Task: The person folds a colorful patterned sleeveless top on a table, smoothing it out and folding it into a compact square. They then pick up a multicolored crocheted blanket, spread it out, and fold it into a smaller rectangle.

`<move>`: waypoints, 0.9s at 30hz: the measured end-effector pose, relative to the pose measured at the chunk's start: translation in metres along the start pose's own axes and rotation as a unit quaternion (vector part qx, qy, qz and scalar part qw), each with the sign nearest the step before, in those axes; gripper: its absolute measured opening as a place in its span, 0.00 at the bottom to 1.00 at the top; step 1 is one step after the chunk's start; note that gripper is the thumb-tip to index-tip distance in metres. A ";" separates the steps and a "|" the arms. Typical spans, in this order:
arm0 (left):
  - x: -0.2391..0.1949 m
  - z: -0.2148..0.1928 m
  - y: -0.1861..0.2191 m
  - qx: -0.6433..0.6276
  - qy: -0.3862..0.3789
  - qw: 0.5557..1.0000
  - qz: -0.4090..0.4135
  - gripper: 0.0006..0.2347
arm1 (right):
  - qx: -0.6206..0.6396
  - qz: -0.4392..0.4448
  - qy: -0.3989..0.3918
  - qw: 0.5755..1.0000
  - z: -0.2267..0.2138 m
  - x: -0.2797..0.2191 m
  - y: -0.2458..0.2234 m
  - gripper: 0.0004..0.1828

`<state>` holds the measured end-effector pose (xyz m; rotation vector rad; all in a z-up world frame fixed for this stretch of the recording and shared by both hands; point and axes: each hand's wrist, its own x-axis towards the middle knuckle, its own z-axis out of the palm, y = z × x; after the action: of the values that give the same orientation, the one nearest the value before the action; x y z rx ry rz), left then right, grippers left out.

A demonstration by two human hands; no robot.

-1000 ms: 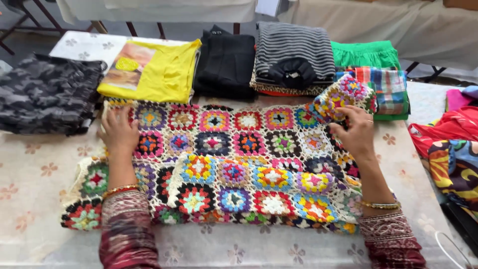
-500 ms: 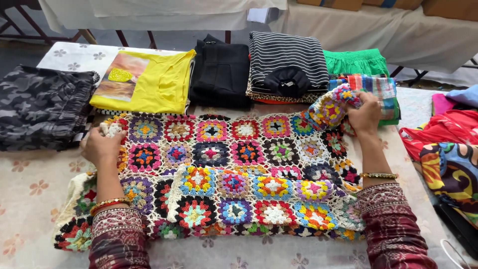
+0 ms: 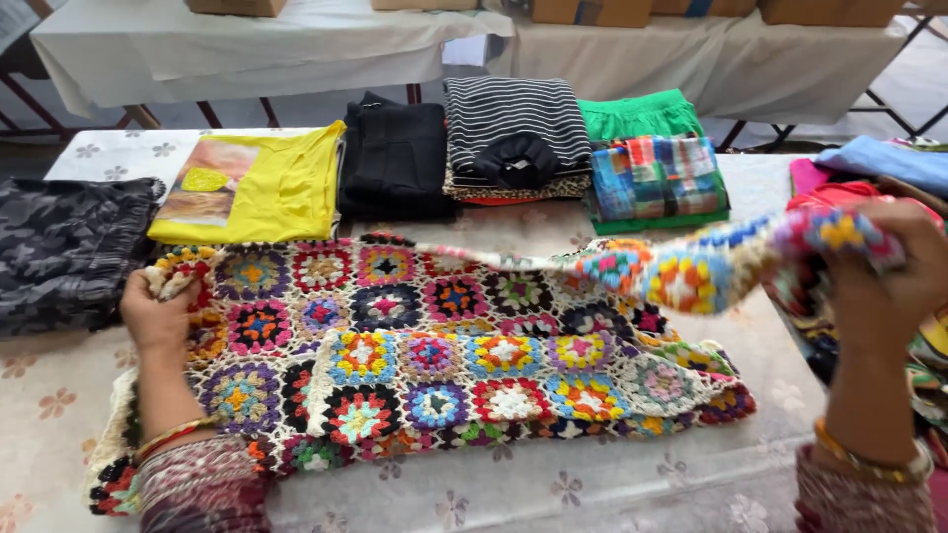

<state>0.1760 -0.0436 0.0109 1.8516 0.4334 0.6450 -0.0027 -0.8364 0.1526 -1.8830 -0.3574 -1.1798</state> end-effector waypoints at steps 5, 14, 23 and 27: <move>-0.022 -0.059 0.018 -0.033 -0.127 0.991 0.001 0.16 | -0.094 0.130 -0.050 0.986 -0.072 -0.071 -0.055 0.16; -0.029 -0.157 -0.088 0.049 -0.123 0.972 0.193 0.13 | -0.133 0.183 -0.456 0.861 -0.038 -0.049 -0.029 0.32; -0.053 -0.129 -0.067 -0.004 -0.130 0.989 0.066 0.19 | -0.190 0.102 -0.506 0.835 0.117 -0.055 0.176 0.45; -0.055 -0.117 -0.047 -0.162 -0.218 0.962 -0.029 0.26 | -0.325 0.065 -0.491 0.806 0.139 -0.100 0.262 0.53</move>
<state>0.0610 0.0277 -0.0131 1.5992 0.0822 0.2335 0.1918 -0.8613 -0.0914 -2.9921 -0.3750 -0.0886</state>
